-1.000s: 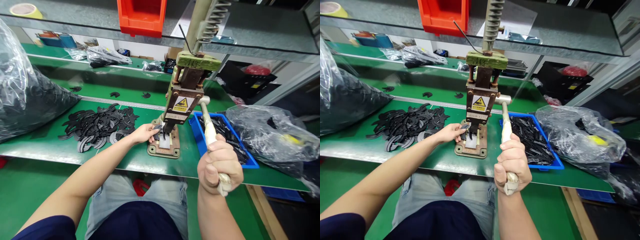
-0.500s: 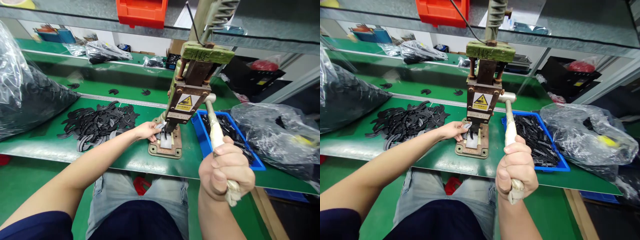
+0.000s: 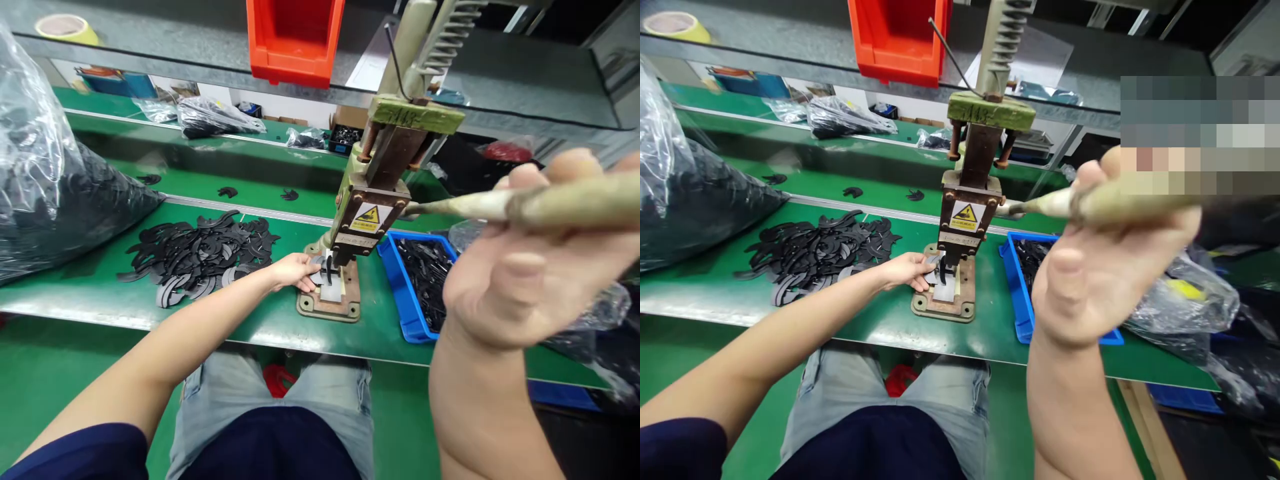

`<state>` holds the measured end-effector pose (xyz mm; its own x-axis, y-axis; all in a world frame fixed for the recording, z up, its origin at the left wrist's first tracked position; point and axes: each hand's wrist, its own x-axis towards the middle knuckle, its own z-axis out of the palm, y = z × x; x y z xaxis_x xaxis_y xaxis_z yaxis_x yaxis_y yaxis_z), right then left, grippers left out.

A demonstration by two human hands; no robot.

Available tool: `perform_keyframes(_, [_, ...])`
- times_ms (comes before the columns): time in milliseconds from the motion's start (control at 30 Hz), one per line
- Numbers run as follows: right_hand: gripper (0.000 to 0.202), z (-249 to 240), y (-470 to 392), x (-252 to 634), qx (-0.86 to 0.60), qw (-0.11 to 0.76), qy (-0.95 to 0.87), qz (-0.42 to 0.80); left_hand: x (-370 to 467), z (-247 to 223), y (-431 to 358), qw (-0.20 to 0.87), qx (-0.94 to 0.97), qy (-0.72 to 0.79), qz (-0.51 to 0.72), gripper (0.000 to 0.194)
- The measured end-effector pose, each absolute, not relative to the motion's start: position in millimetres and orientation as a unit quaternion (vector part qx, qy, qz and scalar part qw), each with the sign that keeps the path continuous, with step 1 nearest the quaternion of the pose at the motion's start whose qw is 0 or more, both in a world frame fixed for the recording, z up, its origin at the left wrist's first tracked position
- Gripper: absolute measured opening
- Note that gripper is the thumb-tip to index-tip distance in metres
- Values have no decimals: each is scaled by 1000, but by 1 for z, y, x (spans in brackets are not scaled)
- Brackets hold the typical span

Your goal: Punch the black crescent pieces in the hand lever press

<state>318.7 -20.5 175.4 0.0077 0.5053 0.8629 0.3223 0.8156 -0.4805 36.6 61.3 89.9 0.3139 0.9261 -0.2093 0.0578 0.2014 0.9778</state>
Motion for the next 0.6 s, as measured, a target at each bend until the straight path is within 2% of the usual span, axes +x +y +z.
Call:
perform_keyframes(200, [44, 113, -26, 273, -329, 580, -716, 207, 7, 98, 8, 597, 557, 415, 401, 53])
perform_keyframes(300, [44, 77, -31, 255, -350, 543, -707, 289, 2, 106, -24, 589, 583, 395, 396, 53])
perform_keyframes(467, [23, 45, -41, 229, -354, 533, -706, 302, 16, 110, -54, 572, 611, 391, 382, 49])
perform_keyframes(600, [18, 39, -49, 218, -361, 555, -700, 267, 23, 108, -61, 579, 617, 386, 368, 48])
